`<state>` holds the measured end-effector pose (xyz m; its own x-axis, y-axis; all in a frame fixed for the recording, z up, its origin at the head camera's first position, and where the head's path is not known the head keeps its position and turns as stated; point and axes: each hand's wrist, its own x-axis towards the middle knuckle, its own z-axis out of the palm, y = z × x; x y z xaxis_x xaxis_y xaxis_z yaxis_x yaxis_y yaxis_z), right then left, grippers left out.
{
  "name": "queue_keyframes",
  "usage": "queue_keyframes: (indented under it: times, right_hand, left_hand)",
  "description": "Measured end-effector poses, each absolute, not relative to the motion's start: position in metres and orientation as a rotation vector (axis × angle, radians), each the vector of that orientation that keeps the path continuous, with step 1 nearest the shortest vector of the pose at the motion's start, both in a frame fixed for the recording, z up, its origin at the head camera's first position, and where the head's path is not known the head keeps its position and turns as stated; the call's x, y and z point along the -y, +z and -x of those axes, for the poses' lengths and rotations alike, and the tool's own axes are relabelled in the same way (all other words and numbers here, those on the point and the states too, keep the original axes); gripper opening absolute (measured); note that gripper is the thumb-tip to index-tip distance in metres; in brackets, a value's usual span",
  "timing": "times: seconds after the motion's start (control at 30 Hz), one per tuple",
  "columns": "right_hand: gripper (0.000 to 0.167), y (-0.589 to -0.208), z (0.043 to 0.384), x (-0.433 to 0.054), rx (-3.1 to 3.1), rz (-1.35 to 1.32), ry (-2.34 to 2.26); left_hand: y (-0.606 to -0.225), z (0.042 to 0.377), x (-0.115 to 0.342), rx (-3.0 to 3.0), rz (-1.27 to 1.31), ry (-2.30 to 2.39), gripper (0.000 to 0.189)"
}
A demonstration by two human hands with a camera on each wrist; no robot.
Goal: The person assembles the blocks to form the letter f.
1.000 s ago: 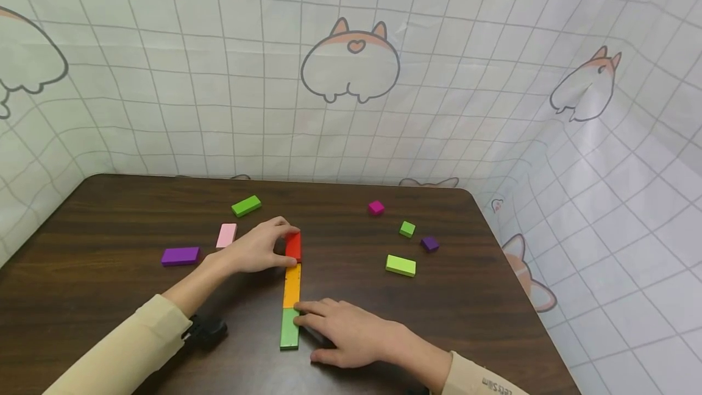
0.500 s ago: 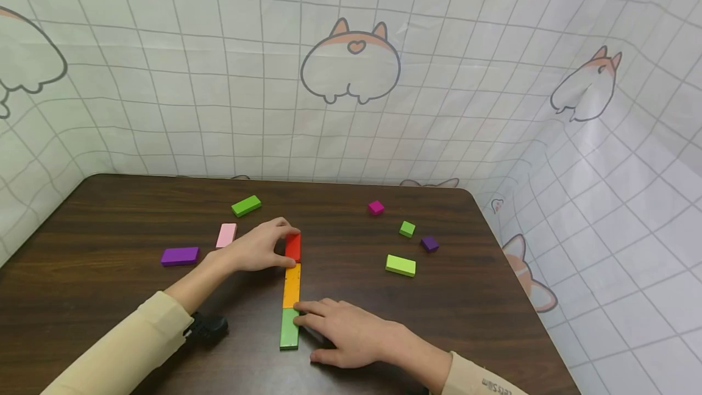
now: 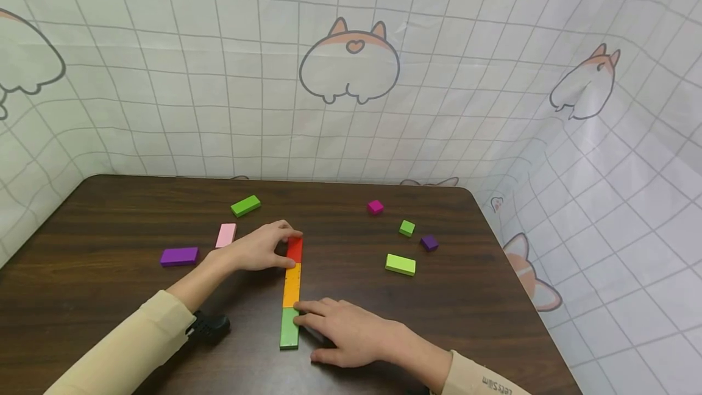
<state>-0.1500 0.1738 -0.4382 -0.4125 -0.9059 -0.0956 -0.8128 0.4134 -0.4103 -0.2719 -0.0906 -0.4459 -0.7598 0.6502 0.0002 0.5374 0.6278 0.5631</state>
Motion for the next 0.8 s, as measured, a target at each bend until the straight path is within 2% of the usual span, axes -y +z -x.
queue_keyframes:
  times: [0.8]
  right_hand:
    - [0.059,-0.4407,0.1407,-0.1689,-2.393,1.446,-0.456]
  left_hand:
    - [-0.4461,0.2642,0.0951,-2.655,-1.021,0.815,0.052]
